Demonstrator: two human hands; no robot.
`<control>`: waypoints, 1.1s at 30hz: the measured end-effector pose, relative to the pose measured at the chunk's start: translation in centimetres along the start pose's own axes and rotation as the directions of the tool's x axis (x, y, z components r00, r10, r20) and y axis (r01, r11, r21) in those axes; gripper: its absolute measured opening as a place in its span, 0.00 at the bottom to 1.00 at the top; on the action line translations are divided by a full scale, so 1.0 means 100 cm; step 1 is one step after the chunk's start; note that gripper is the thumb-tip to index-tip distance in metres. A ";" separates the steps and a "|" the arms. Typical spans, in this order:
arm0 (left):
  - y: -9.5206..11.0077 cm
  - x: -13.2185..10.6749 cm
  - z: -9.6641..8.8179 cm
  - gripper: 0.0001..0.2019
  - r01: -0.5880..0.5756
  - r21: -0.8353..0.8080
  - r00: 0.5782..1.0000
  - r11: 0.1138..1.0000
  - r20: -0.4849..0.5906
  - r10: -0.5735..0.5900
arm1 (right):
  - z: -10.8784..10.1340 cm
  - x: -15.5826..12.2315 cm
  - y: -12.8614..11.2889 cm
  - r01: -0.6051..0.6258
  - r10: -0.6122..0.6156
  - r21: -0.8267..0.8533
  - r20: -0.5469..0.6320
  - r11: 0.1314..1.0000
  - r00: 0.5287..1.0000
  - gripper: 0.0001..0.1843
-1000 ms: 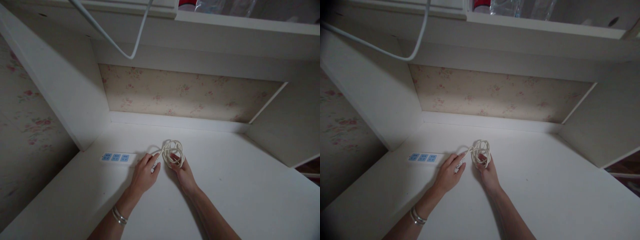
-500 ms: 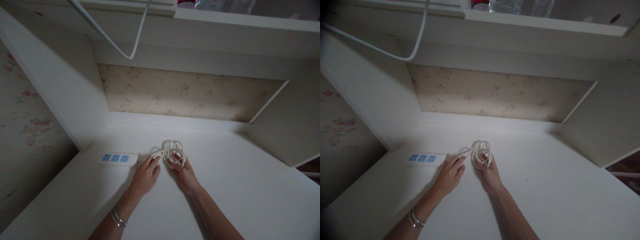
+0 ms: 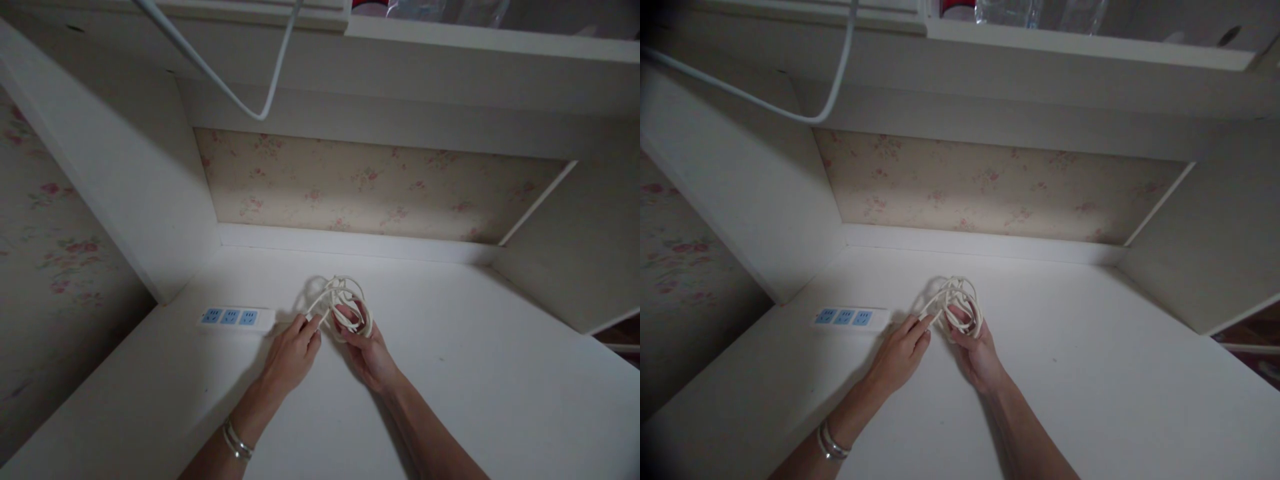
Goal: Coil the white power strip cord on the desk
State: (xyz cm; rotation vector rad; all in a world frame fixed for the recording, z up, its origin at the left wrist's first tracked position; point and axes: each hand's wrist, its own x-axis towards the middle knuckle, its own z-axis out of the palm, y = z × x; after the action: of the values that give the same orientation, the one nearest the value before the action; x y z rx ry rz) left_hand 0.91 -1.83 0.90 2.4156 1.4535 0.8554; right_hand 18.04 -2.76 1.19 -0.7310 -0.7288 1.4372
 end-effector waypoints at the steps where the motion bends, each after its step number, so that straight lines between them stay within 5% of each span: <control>1: 0.001 0.000 0.000 0.19 0.008 -0.016 1.000 1.000 0.007 -0.008 | 0.002 -0.002 0.000 -0.004 0.004 -0.021 0.028 1.000 1.000 0.37; 6: 0.004 0.002 0.000 0.17 0.061 -0.247 0.998 0.967 -0.010 -0.066 | 0.010 -0.011 -0.002 -0.019 0.032 -0.113 0.112 0.993 0.993 0.39; 10: 0.004 0.005 0.009 0.17 0.149 -0.518 0.983 0.842 -0.013 -0.182 | 0.011 -0.014 -0.006 -0.031 0.044 -0.095 0.137 0.995 0.990 0.39; 16: -0.001 0.010 0.015 0.24 0.316 -0.850 0.901 0.421 0.130 -0.414 | 0.011 -0.012 -0.007 -0.052 0.053 -0.013 0.115 0.999 0.992 0.38; 22: 0.009 0.010 0.002 0.21 0.304 -0.952 0.890 -0.045 0.300 -0.344 | 0.007 -0.007 -0.008 -0.072 0.063 0.124 0.074 0.990 0.995 0.35; 24: 0.010 0.010 0.002 0.21 0.308 -0.951 0.893 -0.031 0.300 -0.337 | 0.005 -0.006 -0.008 -0.077 0.065 0.148 0.085 0.986 0.994 0.34; 30: 0.007 0.010 0.010 0.24 0.360 -0.900 0.879 0.247 0.239 -0.414 | 0.004 -0.007 -0.009 -0.086 0.066 0.159 0.129 0.983 0.989 0.34; 33: 0.005 0.010 0.013 0.24 0.373 -0.879 0.877 0.298 0.228 -0.423 | 0.005 -0.008 -0.010 -0.095 0.074 0.169 0.129 0.981 0.989 0.34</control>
State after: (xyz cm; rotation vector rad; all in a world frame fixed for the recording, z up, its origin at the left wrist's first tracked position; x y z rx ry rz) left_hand 2.34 -1.08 0.41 1.1144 1.0380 1.1514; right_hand 18.24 -3.53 2.32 -0.5466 -0.6614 1.6128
